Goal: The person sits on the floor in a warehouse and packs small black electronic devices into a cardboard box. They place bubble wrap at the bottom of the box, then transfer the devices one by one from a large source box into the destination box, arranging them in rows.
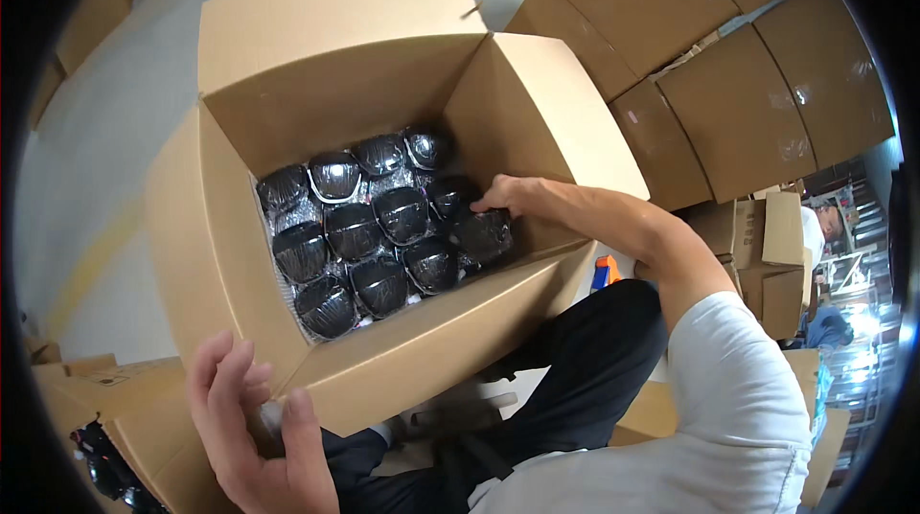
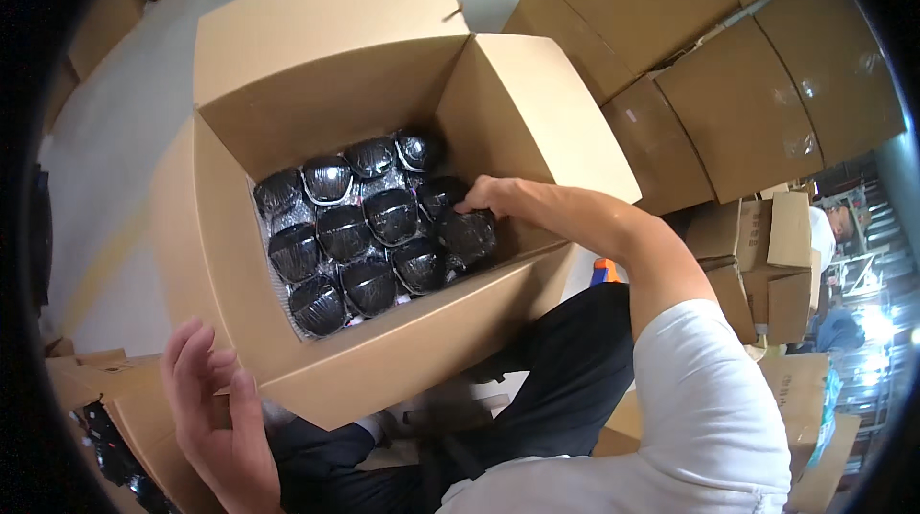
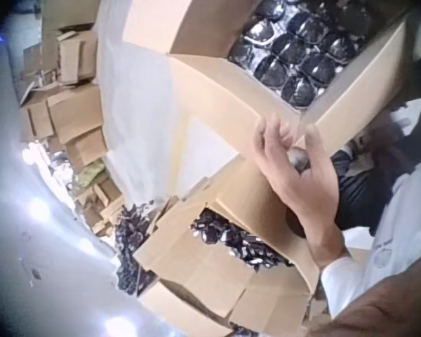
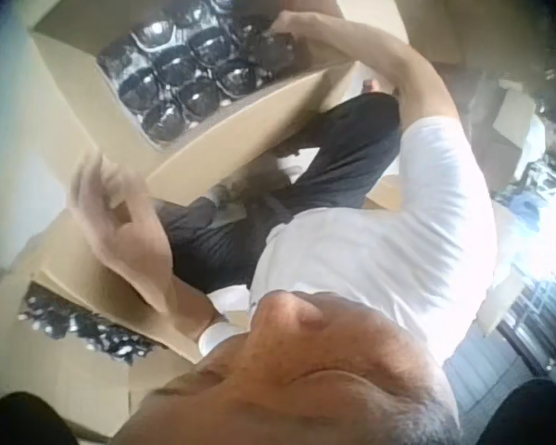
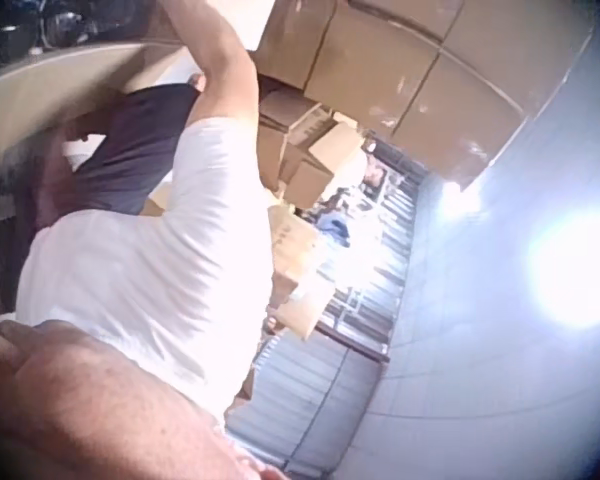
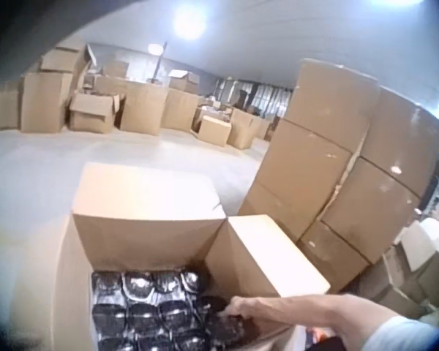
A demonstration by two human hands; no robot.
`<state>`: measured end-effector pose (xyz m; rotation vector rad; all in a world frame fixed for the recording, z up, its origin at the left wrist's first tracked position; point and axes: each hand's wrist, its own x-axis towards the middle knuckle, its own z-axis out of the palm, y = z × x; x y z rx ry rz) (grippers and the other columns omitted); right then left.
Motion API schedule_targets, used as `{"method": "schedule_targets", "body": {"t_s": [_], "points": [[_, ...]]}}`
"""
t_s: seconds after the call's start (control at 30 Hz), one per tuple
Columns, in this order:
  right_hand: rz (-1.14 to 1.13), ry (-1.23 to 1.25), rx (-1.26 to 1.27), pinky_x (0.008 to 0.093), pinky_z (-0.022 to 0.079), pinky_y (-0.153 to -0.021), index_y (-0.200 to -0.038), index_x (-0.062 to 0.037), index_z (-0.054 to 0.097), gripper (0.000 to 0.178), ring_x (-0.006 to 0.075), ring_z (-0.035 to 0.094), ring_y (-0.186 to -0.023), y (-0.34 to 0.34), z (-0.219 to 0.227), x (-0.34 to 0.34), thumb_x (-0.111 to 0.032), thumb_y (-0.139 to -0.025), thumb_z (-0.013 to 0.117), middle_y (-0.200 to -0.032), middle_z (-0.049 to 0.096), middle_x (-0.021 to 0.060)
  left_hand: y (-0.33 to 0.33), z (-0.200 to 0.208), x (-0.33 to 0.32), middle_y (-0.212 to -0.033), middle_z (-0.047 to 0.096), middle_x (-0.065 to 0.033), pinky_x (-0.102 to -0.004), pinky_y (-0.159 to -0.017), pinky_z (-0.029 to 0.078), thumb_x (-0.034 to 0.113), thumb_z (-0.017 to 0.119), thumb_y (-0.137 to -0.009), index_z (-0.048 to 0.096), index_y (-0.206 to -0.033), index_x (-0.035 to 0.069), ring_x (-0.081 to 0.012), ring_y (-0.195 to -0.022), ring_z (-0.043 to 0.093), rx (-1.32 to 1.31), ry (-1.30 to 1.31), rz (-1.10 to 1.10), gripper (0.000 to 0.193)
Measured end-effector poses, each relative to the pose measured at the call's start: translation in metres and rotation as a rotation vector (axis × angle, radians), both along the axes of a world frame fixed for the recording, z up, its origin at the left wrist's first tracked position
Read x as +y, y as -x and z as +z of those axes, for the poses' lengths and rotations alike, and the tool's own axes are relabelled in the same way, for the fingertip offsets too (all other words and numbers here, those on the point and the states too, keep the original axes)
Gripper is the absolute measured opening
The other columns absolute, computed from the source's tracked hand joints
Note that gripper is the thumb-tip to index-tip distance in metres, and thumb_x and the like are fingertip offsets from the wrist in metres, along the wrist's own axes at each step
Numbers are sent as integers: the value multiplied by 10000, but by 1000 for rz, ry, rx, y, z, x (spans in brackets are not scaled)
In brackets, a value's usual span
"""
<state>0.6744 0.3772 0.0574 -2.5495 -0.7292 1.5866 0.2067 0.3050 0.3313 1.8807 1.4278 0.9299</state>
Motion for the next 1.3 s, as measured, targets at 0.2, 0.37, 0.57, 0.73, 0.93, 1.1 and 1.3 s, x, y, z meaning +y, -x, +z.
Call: {"method": "schedule_targets", "body": {"t_s": [0.2, 0.37, 0.57, 0.73, 0.93, 1.1, 1.3], "points": [[205, -8, -147, 535, 489, -981, -1294, 53, 604, 637, 336, 598, -1206, -8, -70, -40, -374, -867, 808, -1303, 628, 210, 3, 7, 17, -1347, 593, -195, -410, -1005, 491, 110, 737, -905, 634, -1297, 11, -356, -1225, 584, 128, -3, -61, 418], [1111, -11, -401, 525, 440, -1068, -1447, 59, 445, 861, 399, 438, -1380, 19, -58, -52, -538, -884, 704, -1493, 448, 269, 9, 5, 13, -1377, 584, -193, -424, -1010, 488, 145, 744, -904, 637, -1309, 27, -370, -1263, 565, 190, -7, -35, 436], [1266, 50, -556, 497, 451, -1094, -1505, 121, 309, 1047, 447, 452, -1363, 53, -68, -55, -552, -829, 740, -1491, 407, 319, 5, 9, 9, -1381, 580, -202, -432, -999, 494, 190, 758, -906, 639, -1312, 32, -374, -1255, 573, 219, -14, -56, 453], [1406, -19, -630, 493, 481, -1077, -1535, 122, 227, 1064, 464, 505, -1319, 24, -85, -81, -454, -834, 781, -1496, 394, 339, 2, 3, -1, -1365, 591, -207, -426, -984, 501, 214, 762, -910, 640, -1305, 18, -367, -1222, 597, 169, -25, -41, 458], [1570, 163, -455, 453, 509, -1033, -1269, -11, 656, 625, 355, 571, -1255, 54, -41, -39, -472, -856, 745, -1351, 579, 195, 25, 15, 0, -1273, 623, -177, -348, -939, 525, -76, 704, -835, 623, -1245, -2, -289, -1118, 630, 47, -195, 23, 424], [1283, -366, -168, 441, 537, -941, -1206, 41, 660, 584, 365, 689, -1076, 70, 18, -33, -407, -850, 777, -1115, 709, 259, 83, 19, -50, -1060, 718, -125, -270, -842, 534, 13, 670, -948, 643, -1201, -47, -151, -907, 672, -289, -369, 331, 261], [896, -453, -59, 360, 540, -961, -1300, 124, 581, 555, 284, 679, -1120, 82, 122, -59, -253, -917, 721, -1164, 701, 242, 181, -191, -250, -805, 684, -61, -297, -701, 521, 103, 633, -979, 690, -1097, -46, -130, -735, 629, -276, 420, 748, 199]]}}
